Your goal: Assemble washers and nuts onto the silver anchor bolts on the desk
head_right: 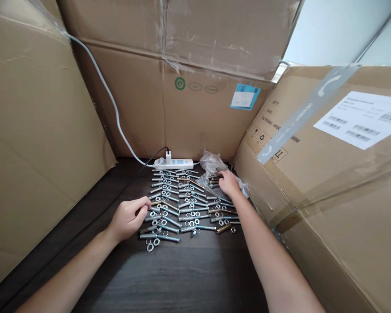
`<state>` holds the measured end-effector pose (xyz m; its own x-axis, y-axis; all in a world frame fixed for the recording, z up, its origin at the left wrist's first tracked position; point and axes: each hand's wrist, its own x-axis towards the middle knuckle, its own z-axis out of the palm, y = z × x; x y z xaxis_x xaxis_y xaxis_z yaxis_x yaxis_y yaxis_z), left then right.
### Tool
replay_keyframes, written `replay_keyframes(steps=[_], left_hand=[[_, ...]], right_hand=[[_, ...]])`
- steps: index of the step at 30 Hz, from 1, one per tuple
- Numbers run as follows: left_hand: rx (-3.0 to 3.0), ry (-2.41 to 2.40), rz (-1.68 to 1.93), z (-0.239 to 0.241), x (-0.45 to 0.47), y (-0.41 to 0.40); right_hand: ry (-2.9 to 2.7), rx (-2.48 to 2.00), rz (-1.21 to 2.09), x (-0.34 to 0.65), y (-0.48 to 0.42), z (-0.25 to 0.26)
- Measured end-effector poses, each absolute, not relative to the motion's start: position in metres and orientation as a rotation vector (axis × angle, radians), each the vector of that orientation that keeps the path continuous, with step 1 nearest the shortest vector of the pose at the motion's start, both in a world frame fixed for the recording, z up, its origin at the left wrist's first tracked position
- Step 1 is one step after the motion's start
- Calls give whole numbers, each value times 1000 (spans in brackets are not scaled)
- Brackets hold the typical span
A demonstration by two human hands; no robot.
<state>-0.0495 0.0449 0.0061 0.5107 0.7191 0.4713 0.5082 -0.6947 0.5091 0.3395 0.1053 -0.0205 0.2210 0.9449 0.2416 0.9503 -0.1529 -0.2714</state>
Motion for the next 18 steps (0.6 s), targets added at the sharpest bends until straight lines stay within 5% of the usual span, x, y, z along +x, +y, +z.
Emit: replay_keyframes(steps=[18], left_hand=[[2421,1094,924,8,-48,45]], right_hand=[[-1628,-2299,-39,362,106,-38]])
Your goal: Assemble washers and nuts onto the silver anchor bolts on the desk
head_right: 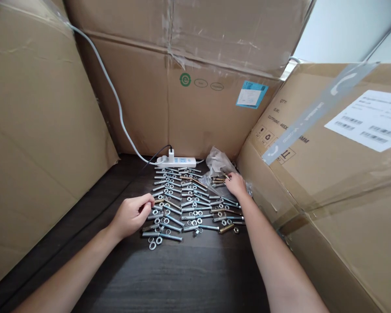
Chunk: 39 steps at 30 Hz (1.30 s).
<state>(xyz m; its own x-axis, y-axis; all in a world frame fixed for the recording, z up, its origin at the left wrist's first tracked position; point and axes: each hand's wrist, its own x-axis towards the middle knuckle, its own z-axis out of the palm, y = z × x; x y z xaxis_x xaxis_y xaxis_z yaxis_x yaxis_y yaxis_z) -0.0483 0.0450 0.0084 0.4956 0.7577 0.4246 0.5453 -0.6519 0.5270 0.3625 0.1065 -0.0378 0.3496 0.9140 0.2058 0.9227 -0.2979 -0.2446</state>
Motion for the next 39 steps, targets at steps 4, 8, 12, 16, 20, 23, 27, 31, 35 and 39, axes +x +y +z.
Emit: replay_keyframes(steps=[4,8,12,16,20,23,27,31,35,39], left_hand=[[2414,1084,922,8,-48,45],[2413,1075,912,7,-48,45],[2406,1072,905,7,-47,44],[2401,1064,887,8,-45,43],[2406,1064,896,8,-42,40],[2410,1053,908,5,-40,39],[2422,1007,919,4,-33,39],[2448,983,929,13,-20,38],[2577,832,911,18,-8,34],[2653,765,834,13,-6,30]], right_hand=[[-1607,-2288,-60,360,104,-39],[-1567,-2234,-80,357,99,-38],[-1521,-2148,-87,351,89,-31],[-1533,-2009,-63,337,72,-19],[-1566,-1844,-22,308,46,-6],[-1634,-1726,36,277,24,2],[-1715,-1615,94,234,-3,8],[-1798,-1541,125,204,-17,9],[-1848,-1508,103,192,-23,2],[-1897,-1469,113,188,-27,-6]])
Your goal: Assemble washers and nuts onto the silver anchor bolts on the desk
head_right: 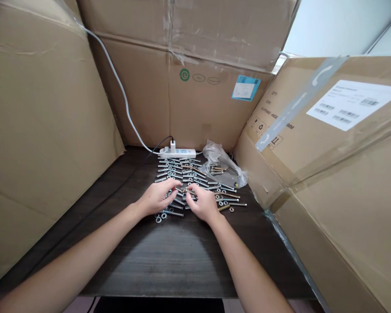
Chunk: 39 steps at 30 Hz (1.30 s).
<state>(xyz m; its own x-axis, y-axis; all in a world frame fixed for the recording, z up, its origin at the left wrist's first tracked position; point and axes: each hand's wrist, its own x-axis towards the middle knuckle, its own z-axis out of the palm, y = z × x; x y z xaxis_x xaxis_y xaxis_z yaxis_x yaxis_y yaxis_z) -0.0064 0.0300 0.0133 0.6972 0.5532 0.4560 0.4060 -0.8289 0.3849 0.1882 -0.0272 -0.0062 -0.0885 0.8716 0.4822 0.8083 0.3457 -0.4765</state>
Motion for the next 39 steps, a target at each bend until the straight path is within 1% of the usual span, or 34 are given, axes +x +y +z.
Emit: replay_keyframes(steps=[12,21,31,39], left_hand=[[2578,639,831,4,-3,25],[2588,614,833,2,-1,24],[2599,629,826,1,2,23],[2527,739,850,0,2,18]], right_hand=[[-1916,-1346,302,184,-41,-1],[-1880,-1322,285,184,-37,-11],[-1818,-1344,349,183,-38,-14],[-1784,-1316,242,176,-40,-13]])
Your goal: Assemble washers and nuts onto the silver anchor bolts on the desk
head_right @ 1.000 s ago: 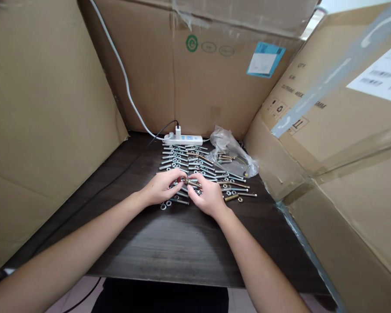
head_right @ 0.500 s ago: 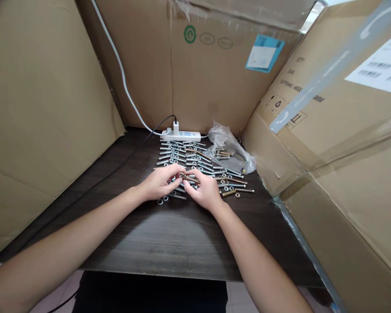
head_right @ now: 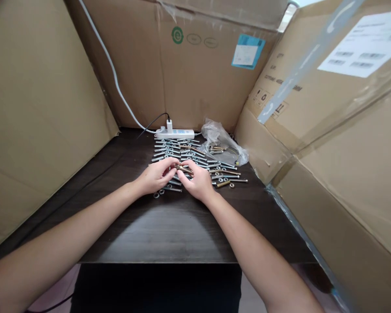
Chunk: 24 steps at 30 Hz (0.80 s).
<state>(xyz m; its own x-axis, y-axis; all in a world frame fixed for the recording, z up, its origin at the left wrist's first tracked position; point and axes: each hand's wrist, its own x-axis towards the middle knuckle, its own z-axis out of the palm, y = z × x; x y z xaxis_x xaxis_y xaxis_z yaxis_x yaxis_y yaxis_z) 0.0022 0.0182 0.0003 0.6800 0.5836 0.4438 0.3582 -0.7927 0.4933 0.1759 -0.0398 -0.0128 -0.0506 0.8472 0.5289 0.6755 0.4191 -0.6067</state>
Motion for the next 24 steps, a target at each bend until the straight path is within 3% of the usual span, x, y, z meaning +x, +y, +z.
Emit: replay_keyframes(steps=[24], left_hand=[[2392,733,829,-6,9,19]], right_hand=[[-1884,-1283,119,174,-39,-11]])
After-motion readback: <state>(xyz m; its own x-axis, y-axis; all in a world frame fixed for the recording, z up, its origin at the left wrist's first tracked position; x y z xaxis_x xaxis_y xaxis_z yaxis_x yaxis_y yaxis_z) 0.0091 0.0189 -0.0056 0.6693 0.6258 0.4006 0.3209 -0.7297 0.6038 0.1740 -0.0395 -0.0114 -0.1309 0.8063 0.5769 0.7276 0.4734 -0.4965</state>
